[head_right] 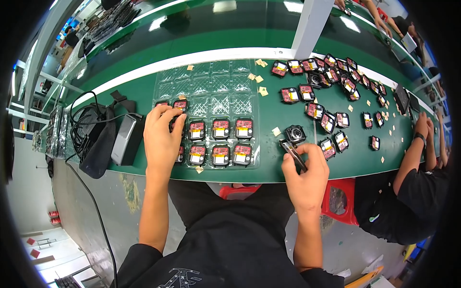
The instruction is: Manually assembling small components into SD card cases and organizing them on a plastic assembly tray.
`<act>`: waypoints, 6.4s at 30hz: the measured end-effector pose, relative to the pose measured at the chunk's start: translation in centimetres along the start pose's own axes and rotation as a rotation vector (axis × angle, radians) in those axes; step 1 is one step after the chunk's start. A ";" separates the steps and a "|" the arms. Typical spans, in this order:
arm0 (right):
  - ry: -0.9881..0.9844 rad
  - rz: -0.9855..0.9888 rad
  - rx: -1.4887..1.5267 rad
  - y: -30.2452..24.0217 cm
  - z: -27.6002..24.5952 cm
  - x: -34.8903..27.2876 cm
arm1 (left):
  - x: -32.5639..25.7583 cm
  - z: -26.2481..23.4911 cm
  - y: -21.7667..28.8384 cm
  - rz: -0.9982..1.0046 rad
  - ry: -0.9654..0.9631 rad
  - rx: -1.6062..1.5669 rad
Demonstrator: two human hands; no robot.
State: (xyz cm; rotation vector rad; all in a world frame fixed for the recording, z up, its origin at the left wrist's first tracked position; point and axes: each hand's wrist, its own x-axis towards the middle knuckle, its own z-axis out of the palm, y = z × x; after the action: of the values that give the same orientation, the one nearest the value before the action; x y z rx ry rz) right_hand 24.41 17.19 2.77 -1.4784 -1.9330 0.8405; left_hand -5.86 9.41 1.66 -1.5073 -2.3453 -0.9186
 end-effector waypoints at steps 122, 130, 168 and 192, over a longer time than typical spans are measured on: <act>0.006 -0.333 -0.180 -2.3 2.3 -0.7 | -2.9 -1.2 5.8 -0.266 -0.189 -0.924; 0.073 -0.362 -0.217 -0.4 2.2 -0.7 | 0.9 0.9 4.1 -0.066 -0.065 -0.239; -0.703 0.391 1.246 -2.6 2.0 -4.1 | -9.1 -0.3 9.1 0.101 -0.109 -1.074; 0.111 -0.790 0.038 -2.2 2.5 -2.7 | -9.6 -0.7 8.9 -0.583 -0.372 -1.703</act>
State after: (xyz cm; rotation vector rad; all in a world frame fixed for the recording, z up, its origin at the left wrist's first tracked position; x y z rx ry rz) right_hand 21.79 13.77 2.66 -0.6052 -2.1361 0.4117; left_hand 6.19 4.32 1.10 -1.1670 -1.9740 -3.5611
